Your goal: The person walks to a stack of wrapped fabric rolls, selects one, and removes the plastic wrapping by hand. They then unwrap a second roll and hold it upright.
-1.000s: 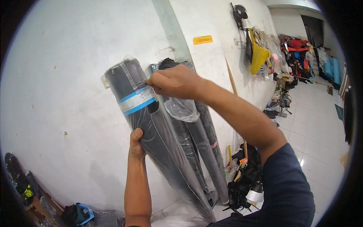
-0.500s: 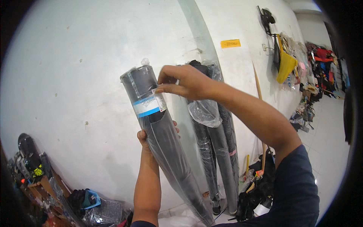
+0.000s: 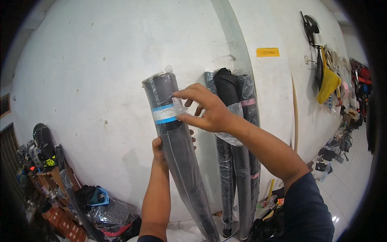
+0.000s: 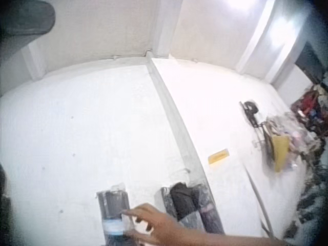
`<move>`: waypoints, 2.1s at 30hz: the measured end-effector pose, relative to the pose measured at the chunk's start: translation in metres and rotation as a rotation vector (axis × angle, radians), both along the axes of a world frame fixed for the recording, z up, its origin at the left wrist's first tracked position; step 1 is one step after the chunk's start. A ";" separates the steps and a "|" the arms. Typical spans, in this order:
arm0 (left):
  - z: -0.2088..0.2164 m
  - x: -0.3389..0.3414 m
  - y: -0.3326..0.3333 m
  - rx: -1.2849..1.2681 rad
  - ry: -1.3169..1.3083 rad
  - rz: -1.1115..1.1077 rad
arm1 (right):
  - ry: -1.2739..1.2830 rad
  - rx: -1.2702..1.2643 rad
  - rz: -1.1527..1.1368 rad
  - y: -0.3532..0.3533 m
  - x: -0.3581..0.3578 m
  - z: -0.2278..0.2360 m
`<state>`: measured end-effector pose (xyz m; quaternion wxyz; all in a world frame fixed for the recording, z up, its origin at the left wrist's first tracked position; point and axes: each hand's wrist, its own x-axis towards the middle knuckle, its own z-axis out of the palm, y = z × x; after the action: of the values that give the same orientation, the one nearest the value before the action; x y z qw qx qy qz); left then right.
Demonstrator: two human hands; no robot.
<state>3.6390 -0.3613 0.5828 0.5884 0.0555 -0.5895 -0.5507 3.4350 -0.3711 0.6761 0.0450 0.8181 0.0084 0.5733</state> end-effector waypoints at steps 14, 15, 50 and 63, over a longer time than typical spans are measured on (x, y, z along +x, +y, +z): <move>0.012 -0.001 -0.022 -0.083 -0.239 0.402 | -0.211 -0.245 -0.240 -0.035 0.010 0.012; 0.011 0.001 -0.022 -0.075 -0.234 0.393 | -0.259 -0.170 -0.193 -0.037 0.014 0.013; -0.048 -0.012 -0.298 0.195 -0.511 0.852 | -0.233 0.981 -0.861 -0.222 -0.100 -0.173; -0.036 -0.116 -0.177 -0.152 -0.425 0.570 | -0.288 0.764 -0.702 -0.115 -0.122 -0.178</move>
<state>3.5234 -0.5385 0.5466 0.5850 0.2871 -0.6987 -0.2952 3.3134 -0.4861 0.4977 -0.0662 0.6428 -0.4810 0.5925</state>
